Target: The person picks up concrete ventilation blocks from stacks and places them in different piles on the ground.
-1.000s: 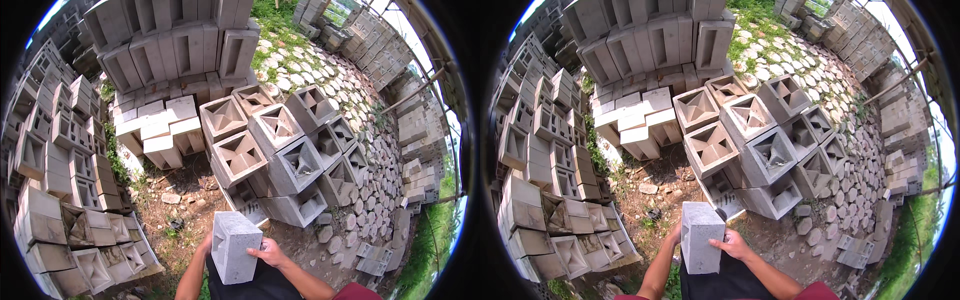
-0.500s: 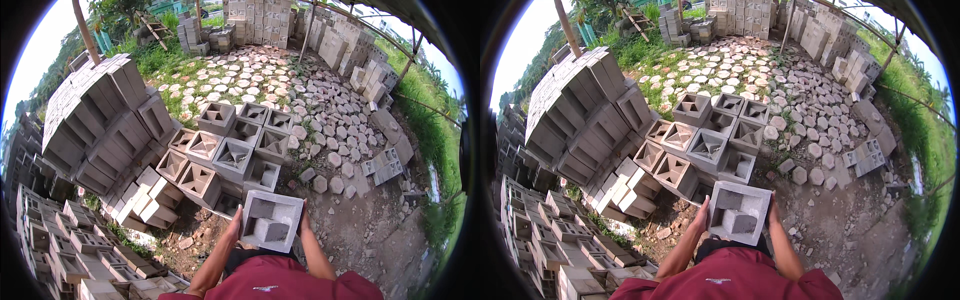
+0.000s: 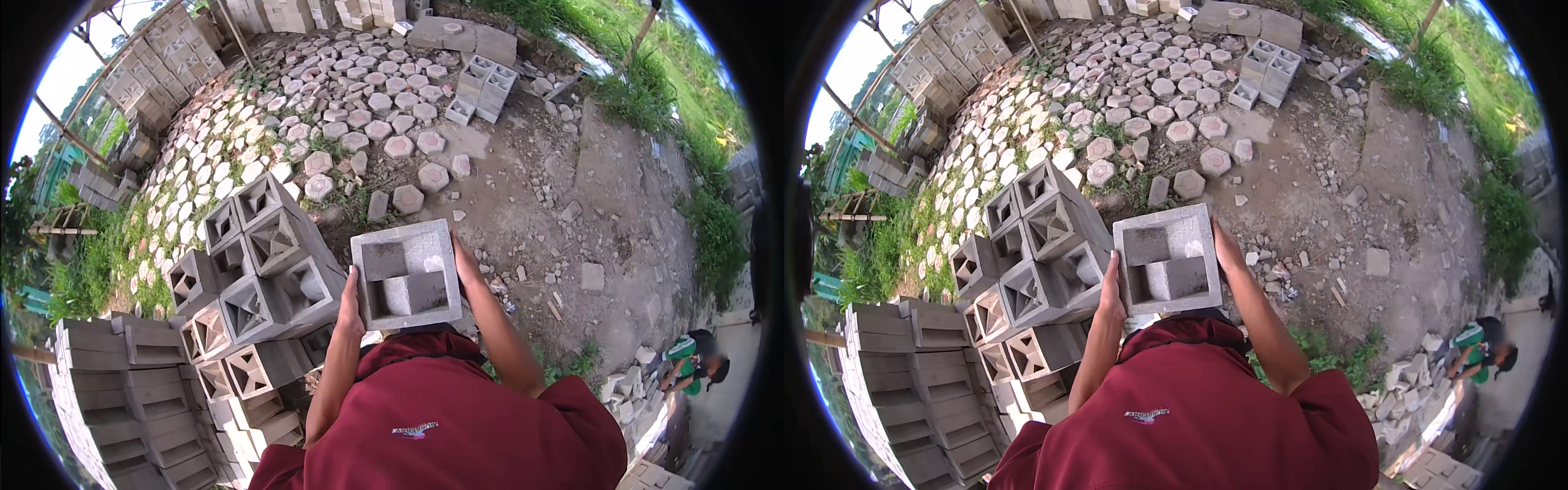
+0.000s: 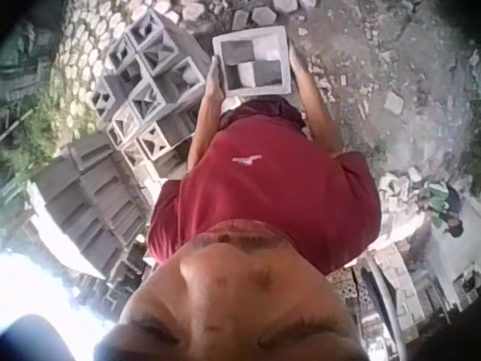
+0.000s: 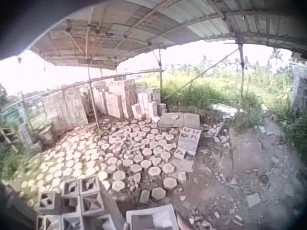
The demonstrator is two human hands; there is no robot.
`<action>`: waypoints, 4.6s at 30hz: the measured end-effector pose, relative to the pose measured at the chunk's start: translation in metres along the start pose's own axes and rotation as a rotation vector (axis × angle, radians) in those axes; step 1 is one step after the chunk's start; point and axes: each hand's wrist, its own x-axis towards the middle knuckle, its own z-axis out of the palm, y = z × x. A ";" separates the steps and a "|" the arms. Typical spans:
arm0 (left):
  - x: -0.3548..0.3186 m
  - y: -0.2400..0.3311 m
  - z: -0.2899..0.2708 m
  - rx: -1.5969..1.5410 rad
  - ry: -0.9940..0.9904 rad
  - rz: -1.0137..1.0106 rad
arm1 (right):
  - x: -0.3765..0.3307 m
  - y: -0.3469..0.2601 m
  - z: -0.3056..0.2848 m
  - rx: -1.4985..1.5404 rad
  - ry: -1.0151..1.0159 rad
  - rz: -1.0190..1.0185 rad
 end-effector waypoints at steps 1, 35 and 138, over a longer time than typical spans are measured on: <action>0.013 0.000 0.016 0.061 -0.008 -0.031 | 0.014 0.018 -0.015 0.121 0.066 0.020; 0.534 0.187 0.267 0.426 -0.104 -0.228 | 0.476 -0.087 -0.142 0.432 0.529 0.082; 1.938 -0.139 0.443 0.553 -0.266 -0.522 | 1.717 0.233 -0.572 0.172 0.971 0.229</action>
